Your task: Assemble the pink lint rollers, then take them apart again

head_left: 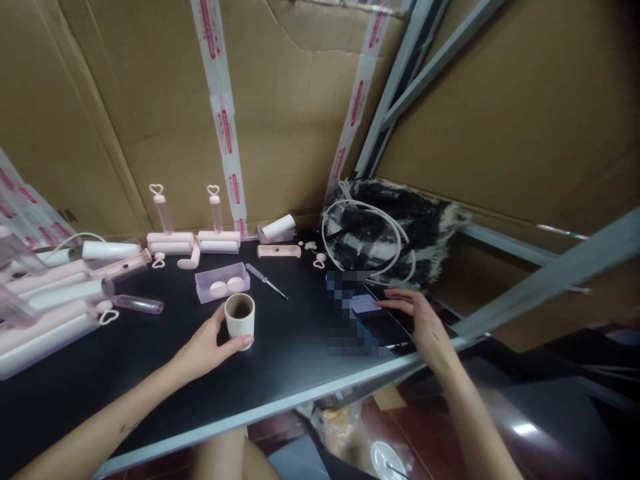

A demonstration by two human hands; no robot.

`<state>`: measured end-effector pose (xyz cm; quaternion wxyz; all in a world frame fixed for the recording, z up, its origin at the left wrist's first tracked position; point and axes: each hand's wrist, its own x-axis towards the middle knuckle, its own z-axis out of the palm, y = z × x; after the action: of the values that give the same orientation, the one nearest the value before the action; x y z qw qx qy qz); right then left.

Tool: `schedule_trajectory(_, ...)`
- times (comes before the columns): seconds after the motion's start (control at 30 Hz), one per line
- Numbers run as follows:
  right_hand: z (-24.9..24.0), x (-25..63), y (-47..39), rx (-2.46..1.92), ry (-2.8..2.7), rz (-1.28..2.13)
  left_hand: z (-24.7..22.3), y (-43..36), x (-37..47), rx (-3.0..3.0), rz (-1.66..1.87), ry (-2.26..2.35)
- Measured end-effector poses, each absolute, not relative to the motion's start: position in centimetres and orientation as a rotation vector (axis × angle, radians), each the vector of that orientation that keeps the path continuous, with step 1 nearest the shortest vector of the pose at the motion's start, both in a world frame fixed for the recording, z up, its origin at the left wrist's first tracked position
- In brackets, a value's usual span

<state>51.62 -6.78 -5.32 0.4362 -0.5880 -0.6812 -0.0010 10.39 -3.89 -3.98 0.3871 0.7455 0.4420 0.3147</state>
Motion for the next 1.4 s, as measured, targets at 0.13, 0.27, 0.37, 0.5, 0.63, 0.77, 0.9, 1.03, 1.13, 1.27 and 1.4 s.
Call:
schedule_trajectory(0.13, -5.1, 51.2, -6.8, -1.478, -1.655, -0.016, -3.8, -3.9, 10.4, 1.906, 0.797, 1.128)
schedule_trajectory(0.27, -5.0, 51.1, -6.9, -1.478, -1.658, 0.004, -3.7, -4.0, 10.4, 1.903, 0.775, 1.139)
schedule_trajectory(0.37, -5.0, 51.0, -6.9, -1.475, -1.654, 0.008, -3.6, -4.0, 10.4, 1.91, 0.783, 1.135)
schedule_trajectory(0.5, -4.9, 50.9, -6.9, -1.488, -1.685, 0.028, -3.5, -4.1, 10.4, 1.915, 0.772, 1.125)
schedule_trajectory(0.63, -5.1, 51.3, -6.9, -1.443, -1.675, 0.146, -3.3, -4.1, 10.5, 1.912, 0.773, 1.124)
schedule_trajectory(0.77, -5.6, 51.9, -6.7, -1.374, -1.544, 0.314, -3.2, -4.2, 10.5, 1.925, 0.781, 1.117)
schedule_trajectory(0.9, -5.5, 51.8, -6.6, -1.427, -1.621, 0.209, -3.1, -4.2, 10.5, 1.933, 0.777, 1.125)
schedule_trajectory(1.03, -4.9, 51.0, -6.9, -1.49, -1.705, 0.093, -3.0, -4.2, 10.5, 1.934, 0.768, 1.123)
schedule_trajectory(1.13, -4.7, 50.7, -7.0, -1.482, -1.711, 0.063, -3.0, -4.2, 10.5, 1.929, 0.77, 1.116)
schedule_trajectory(1.27, -5.0, 50.9, -7.0, -1.442, -1.669, 0.039, -3.0, -4.2, 10.5, 1.923, 0.769, 1.102)
schedule_trajectory(1.4, -5.0, 50.9, -7.0, -1.45, -1.681, 0.043, -2.9, -4.2, 10.5, 1.929, 0.764, 1.097)
